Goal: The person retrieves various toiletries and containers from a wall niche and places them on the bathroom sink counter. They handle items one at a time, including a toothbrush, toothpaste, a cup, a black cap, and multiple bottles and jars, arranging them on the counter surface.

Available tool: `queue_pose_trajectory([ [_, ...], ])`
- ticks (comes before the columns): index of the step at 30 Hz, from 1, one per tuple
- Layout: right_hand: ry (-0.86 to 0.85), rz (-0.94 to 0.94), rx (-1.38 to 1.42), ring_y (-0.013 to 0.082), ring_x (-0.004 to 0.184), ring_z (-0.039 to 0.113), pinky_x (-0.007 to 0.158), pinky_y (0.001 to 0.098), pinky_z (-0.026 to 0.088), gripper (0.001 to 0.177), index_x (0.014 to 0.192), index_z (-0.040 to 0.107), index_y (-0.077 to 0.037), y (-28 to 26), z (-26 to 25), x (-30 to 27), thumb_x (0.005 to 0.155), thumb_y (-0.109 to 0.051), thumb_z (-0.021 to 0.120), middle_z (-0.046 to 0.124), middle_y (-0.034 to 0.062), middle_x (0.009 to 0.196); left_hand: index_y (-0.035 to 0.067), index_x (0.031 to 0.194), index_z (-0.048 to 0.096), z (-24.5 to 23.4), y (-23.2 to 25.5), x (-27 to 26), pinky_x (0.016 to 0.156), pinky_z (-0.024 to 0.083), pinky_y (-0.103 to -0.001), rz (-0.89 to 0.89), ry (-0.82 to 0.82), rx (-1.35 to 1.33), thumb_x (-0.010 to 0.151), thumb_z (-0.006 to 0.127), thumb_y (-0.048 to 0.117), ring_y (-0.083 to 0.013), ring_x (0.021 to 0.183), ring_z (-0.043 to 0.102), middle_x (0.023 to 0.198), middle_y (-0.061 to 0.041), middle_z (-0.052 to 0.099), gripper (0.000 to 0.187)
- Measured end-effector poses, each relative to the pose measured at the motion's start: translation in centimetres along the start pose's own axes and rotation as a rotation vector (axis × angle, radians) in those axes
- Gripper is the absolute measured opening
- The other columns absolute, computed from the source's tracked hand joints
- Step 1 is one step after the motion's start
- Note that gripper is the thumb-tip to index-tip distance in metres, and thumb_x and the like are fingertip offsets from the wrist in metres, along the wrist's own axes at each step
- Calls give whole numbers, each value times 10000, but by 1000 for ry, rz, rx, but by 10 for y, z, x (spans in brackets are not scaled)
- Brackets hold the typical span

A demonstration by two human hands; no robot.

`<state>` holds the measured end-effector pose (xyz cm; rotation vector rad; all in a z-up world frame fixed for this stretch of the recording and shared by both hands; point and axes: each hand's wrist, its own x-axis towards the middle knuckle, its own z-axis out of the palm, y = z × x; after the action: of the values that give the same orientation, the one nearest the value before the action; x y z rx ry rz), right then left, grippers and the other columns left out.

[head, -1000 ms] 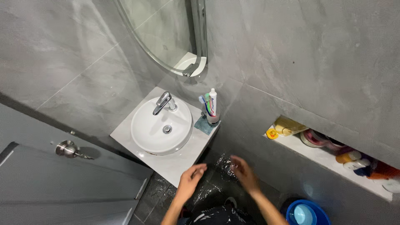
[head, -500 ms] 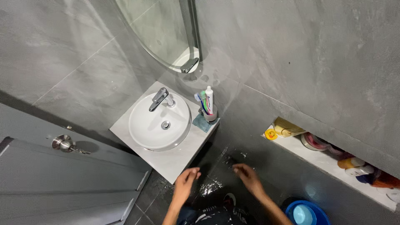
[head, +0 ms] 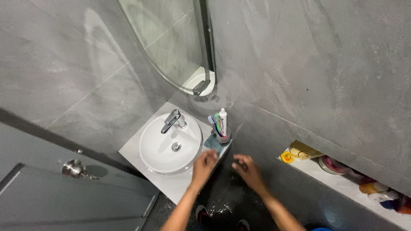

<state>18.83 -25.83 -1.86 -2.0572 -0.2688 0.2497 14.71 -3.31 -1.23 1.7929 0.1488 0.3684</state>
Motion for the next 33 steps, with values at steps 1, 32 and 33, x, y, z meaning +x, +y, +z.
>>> queue_pose_trajectory([
  [1, 45, -13, 36, 226, 1065, 666, 922, 368, 568, 467, 1326, 675, -153, -6, 5, 15, 895, -317, 746, 667, 99, 1197, 61, 1173, 728, -4, 1, 20, 813, 540, -271, -38, 16, -69, 973, 620, 125, -113, 902, 697, 1030, -33, 772, 236],
  [32, 106, 79, 27, 161, 747, 589, 689, 321, 526, 329, 1270, 633, -52, -50, 150, -2, 970, -183, 674, 605, 69, 813, 13, 1145, 690, -58, -14, 25, 681, 584, -331, -142, 7, -98, 939, 726, 242, -188, 766, 750, 894, -84, 765, 309],
  [33, 116, 86, 88, 146, 728, 587, 670, 313, 517, 342, 1277, 642, -59, -36, 157, -3, 958, -180, 679, 597, 55, 804, 28, 1193, 681, -57, -24, 20, 692, 587, -330, -142, -4, -65, 930, 717, 242, -196, 782, 758, 926, -82, 771, 342],
])
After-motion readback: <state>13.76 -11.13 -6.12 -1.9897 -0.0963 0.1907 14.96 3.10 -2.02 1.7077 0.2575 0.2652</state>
